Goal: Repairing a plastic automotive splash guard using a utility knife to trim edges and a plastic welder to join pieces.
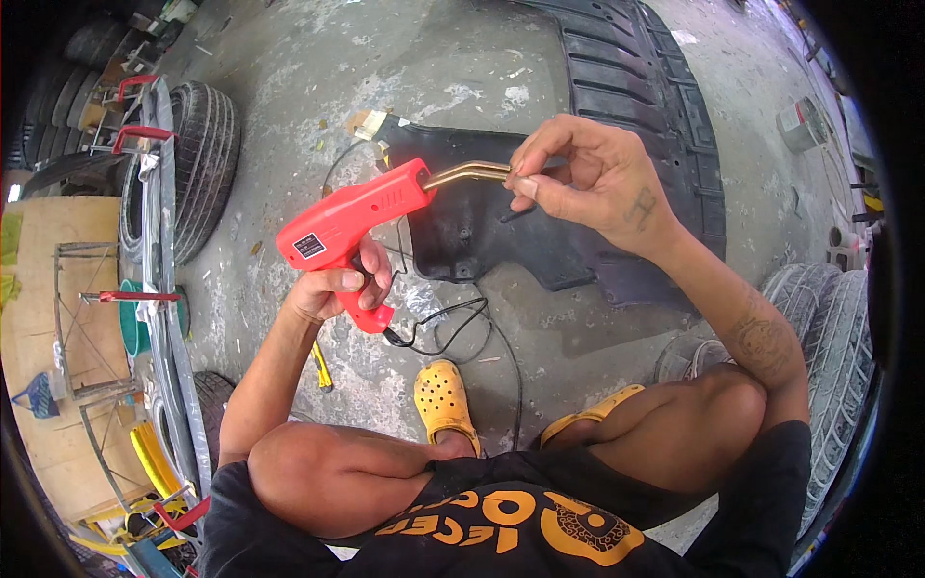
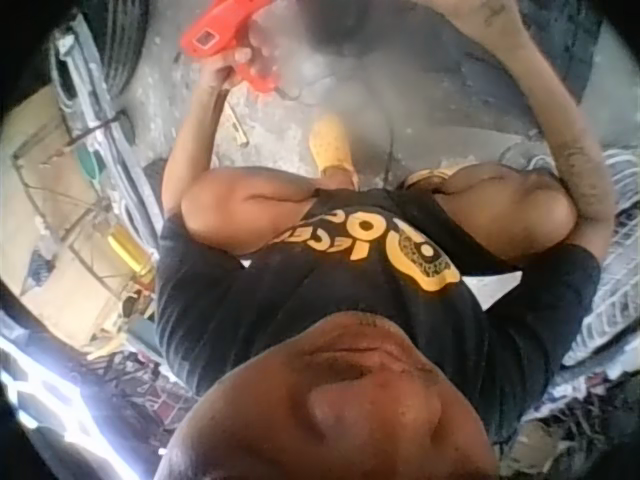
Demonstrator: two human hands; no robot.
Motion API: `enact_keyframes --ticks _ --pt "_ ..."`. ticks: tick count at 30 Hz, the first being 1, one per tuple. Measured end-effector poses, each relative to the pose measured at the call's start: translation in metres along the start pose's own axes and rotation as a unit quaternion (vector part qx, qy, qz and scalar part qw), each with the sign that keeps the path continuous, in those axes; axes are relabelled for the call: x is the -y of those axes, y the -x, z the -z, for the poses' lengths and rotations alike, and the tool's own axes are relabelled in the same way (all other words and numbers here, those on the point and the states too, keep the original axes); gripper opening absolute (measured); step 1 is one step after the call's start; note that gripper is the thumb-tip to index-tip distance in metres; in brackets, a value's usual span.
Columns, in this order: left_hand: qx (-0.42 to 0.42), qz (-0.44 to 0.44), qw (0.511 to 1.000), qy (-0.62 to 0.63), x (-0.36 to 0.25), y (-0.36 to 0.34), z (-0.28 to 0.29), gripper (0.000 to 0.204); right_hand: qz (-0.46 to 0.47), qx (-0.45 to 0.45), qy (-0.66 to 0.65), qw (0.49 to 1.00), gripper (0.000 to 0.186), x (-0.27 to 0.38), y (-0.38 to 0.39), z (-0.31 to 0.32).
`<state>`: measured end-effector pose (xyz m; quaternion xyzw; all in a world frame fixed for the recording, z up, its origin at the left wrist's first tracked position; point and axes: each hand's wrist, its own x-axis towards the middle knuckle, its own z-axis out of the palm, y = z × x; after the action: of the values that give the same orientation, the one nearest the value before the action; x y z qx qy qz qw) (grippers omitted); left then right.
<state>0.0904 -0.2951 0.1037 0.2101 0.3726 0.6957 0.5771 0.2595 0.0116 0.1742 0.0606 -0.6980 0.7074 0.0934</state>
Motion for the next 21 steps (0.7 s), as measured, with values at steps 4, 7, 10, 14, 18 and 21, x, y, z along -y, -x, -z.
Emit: enact_keyframes --ticks 4,7,10,14,18,21 --pt "0.000 -0.013 1.000 -0.005 -0.0008 -0.0031 -0.0056 0.022 -0.021 -0.018 -0.022 0.999 0.011 0.0017 0.0010 0.0022" --pt "0.001 -0.016 1.000 -0.005 -0.0007 -0.0044 -0.0072 0.022 -0.018 -0.016 -0.019 1.000 0.014 0.0007 0.0010 0.0021" --pt "0.003 -0.015 1.000 -0.009 -0.0016 -0.0044 -0.0067 0.022 -0.022 -0.016 -0.010 1.000 0.017 0.0041 0.0005 0.0012" --pt "0.001 -0.015 1.000 -0.007 -0.0015 -0.0049 -0.0091 0.022 0.006 -0.050 -0.031 0.998 0.015 0.0002 0.0004 -0.0019" --pt "0.004 -0.014 1.000 -0.008 -0.0018 -0.0043 -0.0081 0.022 0.013 -0.043 -0.038 0.998 0.015 -0.0029 -0.0009 0.0014" --pt "0.009 -0.024 1.000 -0.006 -0.0007 -0.0039 -0.0072 0.022 0.012 -0.012 -0.027 0.999 0.012 0.0009 -0.0029 0.0045"
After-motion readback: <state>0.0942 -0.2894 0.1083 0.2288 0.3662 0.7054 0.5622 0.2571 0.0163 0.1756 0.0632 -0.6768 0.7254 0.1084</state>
